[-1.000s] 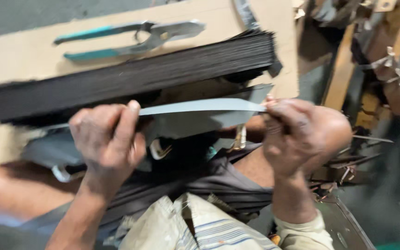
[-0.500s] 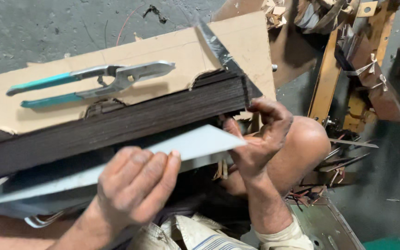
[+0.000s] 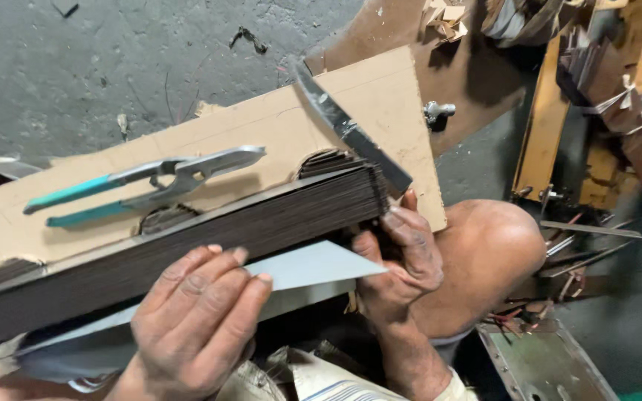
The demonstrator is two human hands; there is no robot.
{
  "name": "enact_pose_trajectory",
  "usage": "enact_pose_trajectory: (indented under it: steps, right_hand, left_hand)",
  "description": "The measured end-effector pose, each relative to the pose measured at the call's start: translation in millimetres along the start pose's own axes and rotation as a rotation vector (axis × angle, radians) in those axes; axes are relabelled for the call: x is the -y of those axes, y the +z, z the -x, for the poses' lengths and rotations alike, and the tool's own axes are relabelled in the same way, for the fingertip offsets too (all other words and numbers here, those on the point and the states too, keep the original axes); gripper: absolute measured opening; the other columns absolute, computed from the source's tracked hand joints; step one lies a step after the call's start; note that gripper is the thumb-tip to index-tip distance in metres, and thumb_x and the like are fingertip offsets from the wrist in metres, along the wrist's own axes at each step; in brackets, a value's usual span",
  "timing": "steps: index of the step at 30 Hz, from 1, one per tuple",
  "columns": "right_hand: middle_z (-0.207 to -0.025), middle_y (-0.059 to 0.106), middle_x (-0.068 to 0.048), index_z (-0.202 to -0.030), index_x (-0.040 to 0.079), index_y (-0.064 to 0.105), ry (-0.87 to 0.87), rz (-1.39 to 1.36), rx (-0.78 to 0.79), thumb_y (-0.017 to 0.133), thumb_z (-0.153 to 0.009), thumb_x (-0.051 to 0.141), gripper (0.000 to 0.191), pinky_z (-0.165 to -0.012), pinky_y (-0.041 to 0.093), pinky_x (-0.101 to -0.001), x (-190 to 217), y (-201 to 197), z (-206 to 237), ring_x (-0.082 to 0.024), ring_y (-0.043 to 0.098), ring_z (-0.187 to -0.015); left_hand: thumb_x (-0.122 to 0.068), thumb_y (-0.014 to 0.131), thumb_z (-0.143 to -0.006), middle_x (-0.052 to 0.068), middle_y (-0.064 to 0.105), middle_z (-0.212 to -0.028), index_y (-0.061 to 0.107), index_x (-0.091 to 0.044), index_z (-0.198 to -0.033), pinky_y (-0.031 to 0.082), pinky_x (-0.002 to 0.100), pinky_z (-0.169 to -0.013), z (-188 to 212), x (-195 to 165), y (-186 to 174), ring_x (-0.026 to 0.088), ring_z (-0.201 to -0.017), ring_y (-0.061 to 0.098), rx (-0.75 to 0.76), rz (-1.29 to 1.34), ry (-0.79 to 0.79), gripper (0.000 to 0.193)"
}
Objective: The person sits on the floor with a stack of thin dark sheets on a cardboard board and uses a thin metal sheet to lift and separate individual sheets one at a time, placing each separated sheet onto a pile below the stack. The person repeats this separating and stacking action throughout the episode.
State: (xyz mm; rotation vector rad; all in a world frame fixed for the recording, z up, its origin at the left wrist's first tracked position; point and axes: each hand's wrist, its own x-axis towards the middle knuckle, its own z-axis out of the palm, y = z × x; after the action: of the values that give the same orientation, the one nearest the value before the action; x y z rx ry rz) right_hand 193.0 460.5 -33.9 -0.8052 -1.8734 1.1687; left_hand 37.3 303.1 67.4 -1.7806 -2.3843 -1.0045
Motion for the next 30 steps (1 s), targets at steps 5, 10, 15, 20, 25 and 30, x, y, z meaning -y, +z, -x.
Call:
enact_pose_trajectory:
  steps: [5, 10, 15, 20, 25, 30]
  right_hand:
    - [-0.11, 0.071, -0.011, -0.113, 0.001, 0.067, 0.027, -0.026, 0.043, 0.078, -0.089, 0.007, 0.027, -0.123, 0.043, -0.045, -1.9, -4.4, -8.5, -0.021, 0.07, -0.1]
    - [-0.107, 0.07, -0.01, -0.112, 0.005, 0.066, 0.002, 0.051, 0.111, 0.082, -0.084, 0.009, 0.032, -0.124, 0.044, -0.0474, -5.3, -12.2, -16.2, -0.024, 0.071, -0.101]
    - [-0.111, 0.071, -0.011, -0.118, 0.006, 0.065, 0.01, -0.023, 0.141, 0.079, -0.083, 0.009, 0.038, -0.125, 0.043, -0.048, -8.9, -16.7, -18.8, -0.025, 0.072, -0.104]
    - [-0.113, 0.07, -0.009, -0.122, 0.008, 0.066, 0.041, -0.011, 0.2, 0.079, -0.087, 0.01, 0.038, -0.125, 0.042, -0.048, -11.4, -20.8, -22.0, -0.024, 0.072, -0.104]
    - [-0.113, 0.07, -0.008, -0.12, 0.01, 0.067, 0.038, -0.017, 0.245, 0.081, -0.086, 0.011, 0.038, -0.123, 0.044, -0.0478, -14.5, -25.4, -25.8, -0.024, 0.072, -0.104]
    - [-0.114, 0.07, -0.008, -0.12, 0.009, 0.067, 0.052, -0.025, 0.262, 0.081, -0.091, 0.018, 0.033, -0.124, 0.044, -0.049, -17.2, -25.8, -26.3, -0.024, 0.072, -0.105]
  left_hand:
    - [0.007, 0.063, -0.076, 0.019, 0.069, -0.087, 0.067, 0.007, -0.097, 0.061, 0.053, -0.093, -27.8, 1.0, -1.3, 0.039, -0.099, 0.075, 0.056, 0.085, -0.065, 0.022]
    - [0.008, 0.066, -0.082, 0.021, 0.067, -0.087, 0.063, 0.007, -0.097, 0.063, 0.051, -0.087, -53.8, -8.0, 17.6, 0.037, -0.092, 0.075, 0.021, 0.078, -0.041, 0.016]
    - [0.007, 0.065, -0.081, 0.019, 0.068, -0.086, 0.065, 0.007, -0.097, 0.061, 0.051, -0.088, -61.0, -12.7, 22.1, 0.037, -0.094, 0.077, 0.103, 0.039, -0.08, 0.016]
    - [0.001, 0.069, -0.08, 0.022, 0.069, -0.091, 0.063, 0.007, -0.102, 0.062, 0.051, -0.089, -54.9, -9.1, 20.9, 0.036, -0.094, 0.076, 0.182, -0.018, -0.052, 0.023]
    - [-0.007, 0.076, -0.075, 0.025, 0.07, -0.105, 0.063, 0.007, -0.111, 0.059, 0.05, -0.091, -54.9, -10.9, 16.9, 0.039, -0.103, 0.076, 0.255, -0.027, -0.068, 0.041]
    - [-0.012, 0.074, -0.07, 0.024, 0.07, -0.107, 0.063, 0.005, -0.11, 0.063, 0.046, -0.088, -55.6, -12.3, 14.8, 0.039, -0.101, 0.075, 0.307, -0.086, -0.086, 0.045]
